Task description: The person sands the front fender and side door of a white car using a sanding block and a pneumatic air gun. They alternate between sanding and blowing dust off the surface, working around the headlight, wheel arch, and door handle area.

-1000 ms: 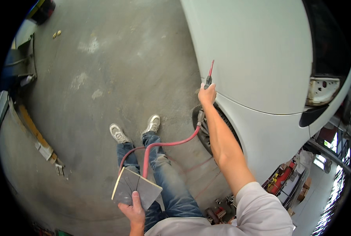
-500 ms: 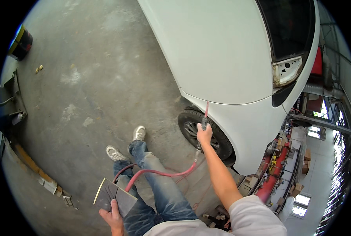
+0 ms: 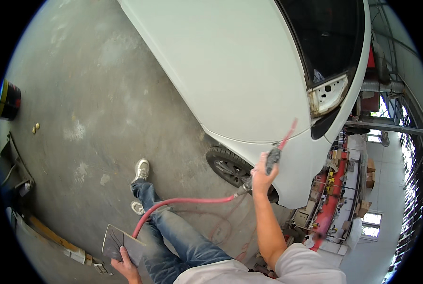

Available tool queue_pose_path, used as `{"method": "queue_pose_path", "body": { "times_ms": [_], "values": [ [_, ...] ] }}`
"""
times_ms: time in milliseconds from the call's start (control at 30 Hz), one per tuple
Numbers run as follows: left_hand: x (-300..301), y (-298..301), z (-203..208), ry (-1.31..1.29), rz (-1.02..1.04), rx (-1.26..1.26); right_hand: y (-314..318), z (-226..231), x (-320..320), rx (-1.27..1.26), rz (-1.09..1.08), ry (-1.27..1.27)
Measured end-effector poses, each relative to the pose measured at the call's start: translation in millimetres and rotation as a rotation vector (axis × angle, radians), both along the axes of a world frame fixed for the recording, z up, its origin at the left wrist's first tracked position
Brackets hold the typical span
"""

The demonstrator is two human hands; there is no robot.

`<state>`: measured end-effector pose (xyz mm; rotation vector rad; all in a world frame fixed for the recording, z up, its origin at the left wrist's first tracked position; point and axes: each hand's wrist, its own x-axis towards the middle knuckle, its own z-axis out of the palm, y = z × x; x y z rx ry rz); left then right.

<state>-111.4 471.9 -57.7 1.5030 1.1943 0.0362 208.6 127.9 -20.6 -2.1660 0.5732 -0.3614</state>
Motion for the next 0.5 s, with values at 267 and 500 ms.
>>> {"method": "queue_pose_path", "body": {
  "times_ms": [267,500],
  "values": [
    [59,50,17,-0.003,0.087,0.139,68,-156,49,-0.321,0.275,0.357],
    [91,69,18,-0.018,0.127,0.183,90,-120,84,-0.209,0.214,0.400]
  ]
}}
